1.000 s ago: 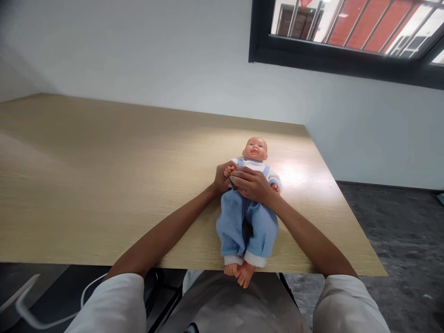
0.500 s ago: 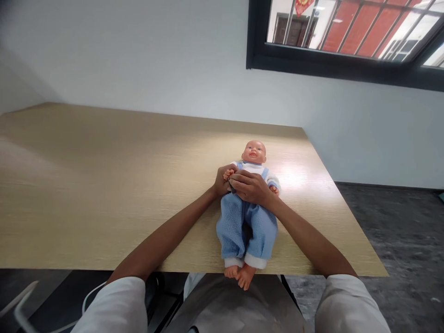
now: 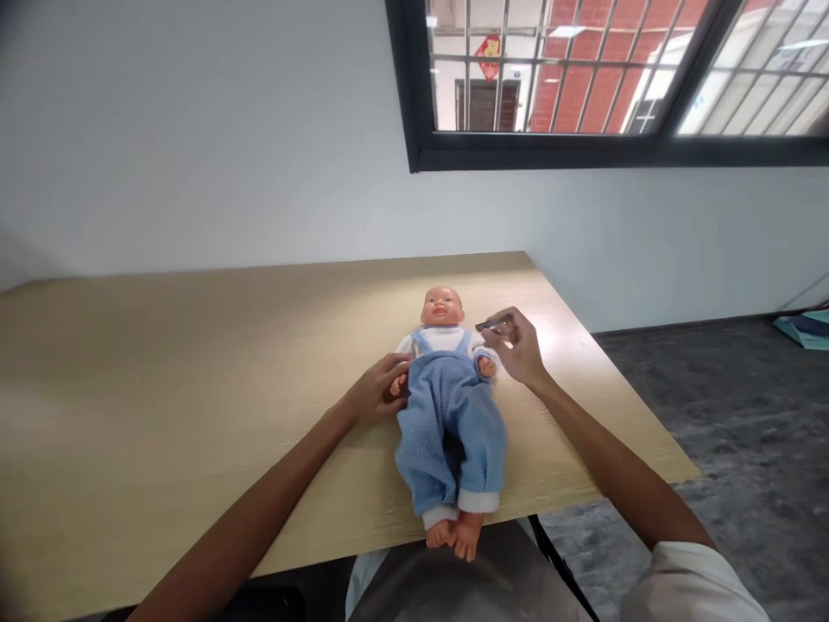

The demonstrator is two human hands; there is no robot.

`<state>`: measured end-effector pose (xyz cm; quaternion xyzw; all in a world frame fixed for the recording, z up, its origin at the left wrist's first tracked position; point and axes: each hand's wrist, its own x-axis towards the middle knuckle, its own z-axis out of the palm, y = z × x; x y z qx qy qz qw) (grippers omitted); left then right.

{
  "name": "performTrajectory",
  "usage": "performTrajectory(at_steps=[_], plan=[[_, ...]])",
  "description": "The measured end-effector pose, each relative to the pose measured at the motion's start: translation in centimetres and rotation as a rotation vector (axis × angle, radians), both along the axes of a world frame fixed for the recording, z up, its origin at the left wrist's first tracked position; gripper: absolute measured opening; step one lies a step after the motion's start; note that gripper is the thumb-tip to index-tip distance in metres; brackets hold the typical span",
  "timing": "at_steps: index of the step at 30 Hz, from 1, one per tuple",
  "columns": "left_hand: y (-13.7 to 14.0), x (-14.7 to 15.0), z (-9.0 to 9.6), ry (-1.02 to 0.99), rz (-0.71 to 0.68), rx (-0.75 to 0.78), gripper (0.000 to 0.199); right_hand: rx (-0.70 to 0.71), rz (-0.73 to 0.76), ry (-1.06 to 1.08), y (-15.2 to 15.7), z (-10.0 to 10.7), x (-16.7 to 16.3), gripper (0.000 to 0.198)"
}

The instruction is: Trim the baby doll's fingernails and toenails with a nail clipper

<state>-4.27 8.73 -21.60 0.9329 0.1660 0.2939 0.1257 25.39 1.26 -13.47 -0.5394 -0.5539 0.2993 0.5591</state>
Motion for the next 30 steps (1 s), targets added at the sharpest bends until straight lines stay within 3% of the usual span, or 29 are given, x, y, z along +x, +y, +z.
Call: performTrajectory(at_steps=[2, 4, 6, 8, 11, 14, 16, 20, 25, 30], plan=[[-0.3, -0.6, 1.0, 0.018, -0.012, 0.012, 0.056, -0.149, 0.006, 0.179, -0.1, -1.4, 1.9, 0.073], [-0.9, -0.1, 2.7, -0.129, -0.026, 0.003, 0.048, -0.279, 0.047, 0.305, 0.2, -2.7, 3.1, 0.079], [-1.8, 1.6, 4.8, -0.328, 0.012, 0.014, 0.03, -0.36, 0.078, 0.366, 0.6, -3.6, 3.6, 0.081], [-3.0, 4.2, 6.7, -0.394, 0.08, 0.036, 0.015, -0.394, 0.08, 0.384, 1.0, -4.2, 3.6, 0.08], [-3.9, 8.6, 7.9, -0.046, 0.124, 0.001, 0.018, -0.414, 0.081, 0.362, 1.2, -4.6, 3.2, 0.075], [-3.0, 11.8, 7.5, 0.329, 0.111, 0.016, 0.029, -0.388, 0.091, 0.28, 1.0, -4.6, 3.0, 0.069], [-2.0, 12.9, 6.8, 0.407, 0.073, -0.005, 0.031, -0.34, 0.071, 0.192, 0.8, -4.5, 3.0, 0.065], [-0.8, 13.4, 5.7, 0.393, 0.049, -0.002, 0.032, -0.241, 0.027, 0.03, 0.2, -4.1, 3.1, 0.051], [-0.4, 13.8, 5.5, 0.331, 0.04, -0.051, 0.03, -0.17, 0.007, -0.131, -0.4, -3.6, 2.9, 0.057], [0.4, 14.2, 5.6, 0.161, 0.112, -0.161, 0.044, -0.074, -0.06, -0.139, -0.5, -3.4, 2.7, 0.054]])
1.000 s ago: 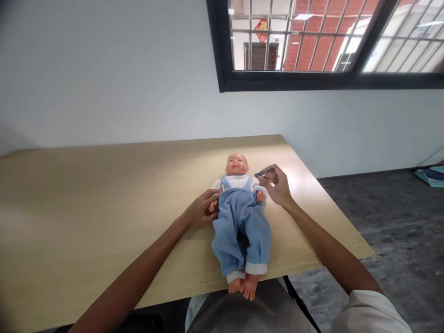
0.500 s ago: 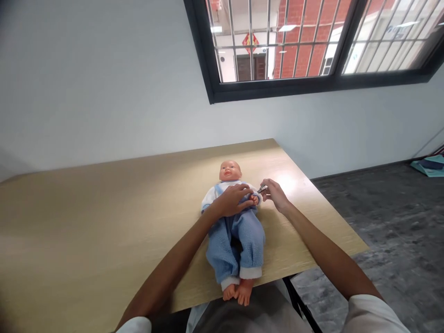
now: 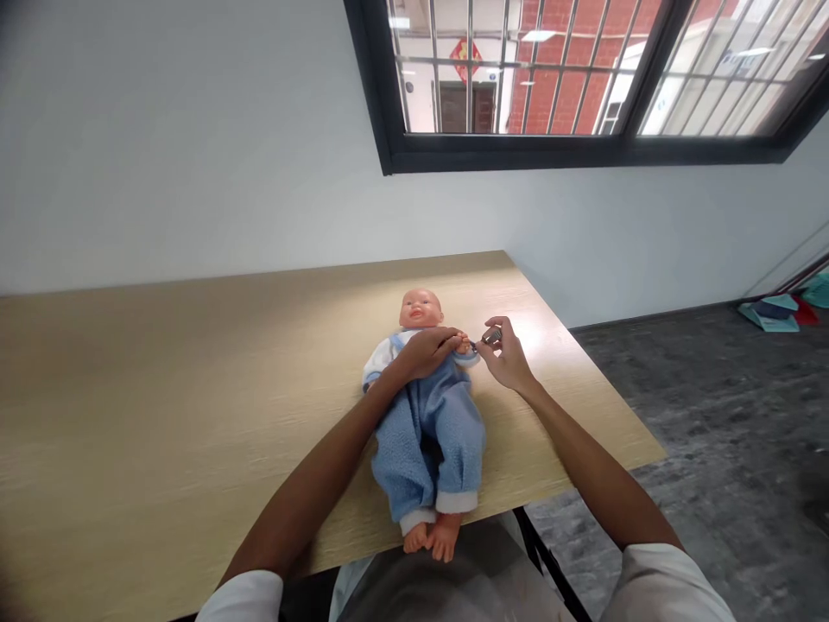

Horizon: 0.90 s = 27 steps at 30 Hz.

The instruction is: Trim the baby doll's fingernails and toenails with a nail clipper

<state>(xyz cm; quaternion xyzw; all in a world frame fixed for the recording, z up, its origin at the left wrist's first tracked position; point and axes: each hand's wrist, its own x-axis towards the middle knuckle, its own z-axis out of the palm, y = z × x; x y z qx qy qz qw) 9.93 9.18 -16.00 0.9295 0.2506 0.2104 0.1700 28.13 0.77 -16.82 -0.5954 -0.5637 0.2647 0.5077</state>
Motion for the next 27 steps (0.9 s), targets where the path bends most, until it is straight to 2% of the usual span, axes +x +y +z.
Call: performTrajectory(at_steps=[5, 10, 13, 16, 18, 20, 23, 27], plan=[[-0.5, -0.3, 0.0, -0.061, -0.003, 0.021, 0.034, 0.048, -0.059, 0.011, 0.1, -0.3, -0.1, 0.056], [-0.5, -0.3, -0.3, 0.044, 0.051, 0.072, 0.039, 0.116, -0.136, 0.038, 0.0, -0.6, -0.2, 0.05], [-0.3, 0.1, -0.7, 0.104, 0.103, 0.073, 0.035, 0.153, -0.111, 0.118, -0.1, -0.4, -0.4, 0.054], [-0.4, 0.4, -0.9, 0.134, 0.135, 0.087, 0.034, 0.127, -0.085, 0.165, -0.1, -0.3, -0.6, 0.056], [-0.6, 0.4, -0.7, 0.141, 0.139, 0.093, 0.039, 0.116, -0.08, 0.171, -0.2, -0.3, -0.8, 0.053], [-0.9, 0.2, -0.5, 0.13, 0.14, 0.092, 0.052, 0.123, -0.065, 0.153, -0.3, -0.4, -0.9, 0.051], [-1.2, -0.1, -0.1, 0.031, 0.099, 0.083, 0.065, 0.144, -0.05, 0.115, -0.6, -0.4, -1.1, 0.05], [-1.1, -0.3, 0.1, -0.055, -0.074, 0.075, 0.045, 0.181, -0.034, 0.12, -1.0, -0.4, -1.4, 0.051]])
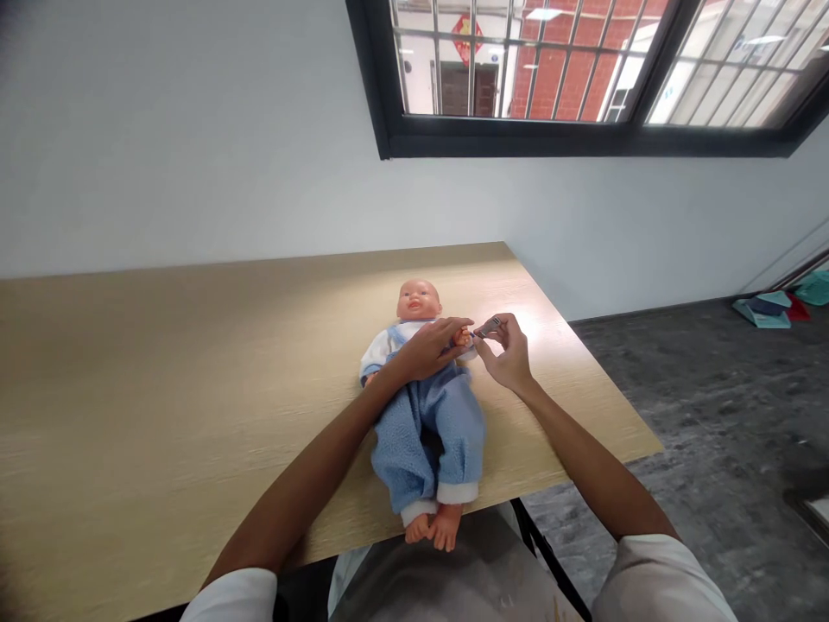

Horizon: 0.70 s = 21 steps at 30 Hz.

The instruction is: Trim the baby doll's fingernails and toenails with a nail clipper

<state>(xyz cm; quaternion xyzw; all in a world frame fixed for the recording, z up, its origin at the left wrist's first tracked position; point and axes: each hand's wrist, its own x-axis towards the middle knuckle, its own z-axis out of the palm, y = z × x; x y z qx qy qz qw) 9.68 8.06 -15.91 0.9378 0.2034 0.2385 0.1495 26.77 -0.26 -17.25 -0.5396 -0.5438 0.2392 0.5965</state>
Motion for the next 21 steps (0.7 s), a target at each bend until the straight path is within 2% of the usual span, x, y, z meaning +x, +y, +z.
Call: performTrajectory(at_steps=[3, 8, 10, 14, 21], plan=[[0.2, 0.1, 0.0, 0.021, -0.028, -0.014, 0.034, 0.013, 0.003, 0.018, -0.1, -0.2, -0.2, 0.053], [0.1, 0.3, -0.1, 0.007, 0.007, -0.01, 0.034, 0.046, -0.054, -0.02, 0.0, -0.4, -0.2, 0.05], [0.0, 0.2, -0.1, -0.006, 0.005, -0.01, 0.033, 0.022, -0.064, 0.002, 0.1, -0.3, -0.2, 0.052], [0.0, 0.1, -0.1, -0.003, 0.0, 0.006, 0.033, -0.066, 0.012, 0.123, 0.2, 0.1, -0.1, 0.062], [0.0, 0.1, -0.2, 0.004, 0.009, 0.014, 0.034, -0.119, 0.028, 0.216, 0.1, 1.1, -0.3, 0.071]])
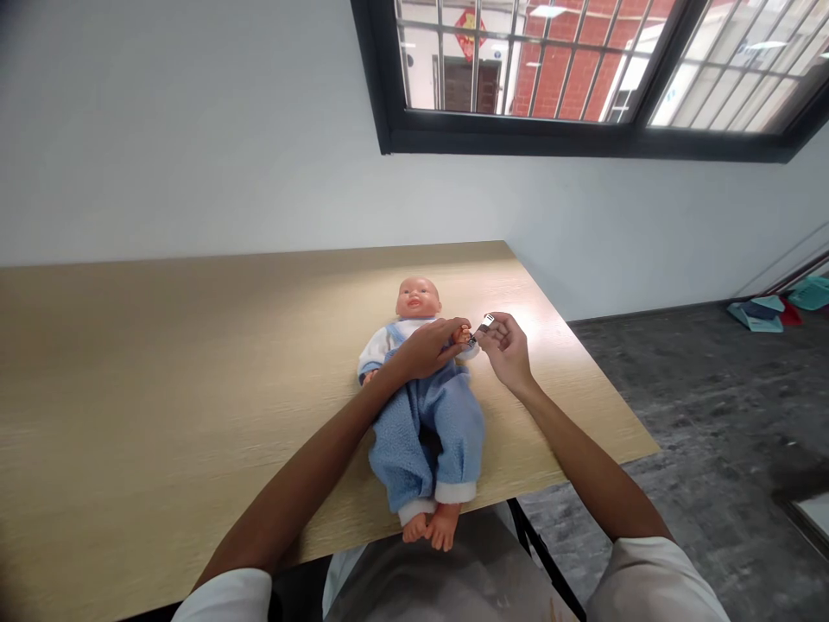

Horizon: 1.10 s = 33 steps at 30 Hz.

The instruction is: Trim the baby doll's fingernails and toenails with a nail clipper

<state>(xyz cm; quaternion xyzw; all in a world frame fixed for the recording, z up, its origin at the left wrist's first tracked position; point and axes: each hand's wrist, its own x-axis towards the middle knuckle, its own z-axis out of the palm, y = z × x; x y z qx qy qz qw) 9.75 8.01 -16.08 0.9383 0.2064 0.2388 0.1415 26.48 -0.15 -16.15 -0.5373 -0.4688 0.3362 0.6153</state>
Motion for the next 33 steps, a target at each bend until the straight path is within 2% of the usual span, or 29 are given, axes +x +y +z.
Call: performTrajectory(at_steps=[6, 10, 14, 19, 24, 28, 33], plan=[[0.0, -0.1, 0.1, 0.027, 0.031, -0.049, 0.041, -0.034, 0.007, 0.056, -0.1, 0.6, -0.1, 0.076], [0.0, -0.1, 0.3, 0.037, 0.052, -0.081, 0.04, 0.075, -0.004, 0.041, -0.6, 0.7, -0.3, 0.072], [-0.1, -0.1, 0.4, 0.065, 0.067, -0.055, 0.033, 0.146, 0.027, -0.089, -0.8, 0.2, -0.5, 0.065], [-0.1, 0.0, 0.4, 0.07, 0.072, -0.064, 0.034, 0.117, 0.02, -0.272, 0.2, -0.1, -0.2, 0.061], [0.0, 0.1, 0.4, 0.089, 0.099, -0.065, 0.033, 0.043, 0.051, -0.398, 1.4, 1.5, 0.4, 0.063], [-0.1, 0.1, 0.6, 0.09, 0.088, -0.055, 0.036, 0.006, 0.068, -0.411, 1.8, 2.5, 0.4, 0.065], [-0.1, 0.0, 0.5, 0.098, 0.088, -0.052, 0.039, -0.003, 0.035, -0.434, 1.9, 2.4, 0.1, 0.065]])
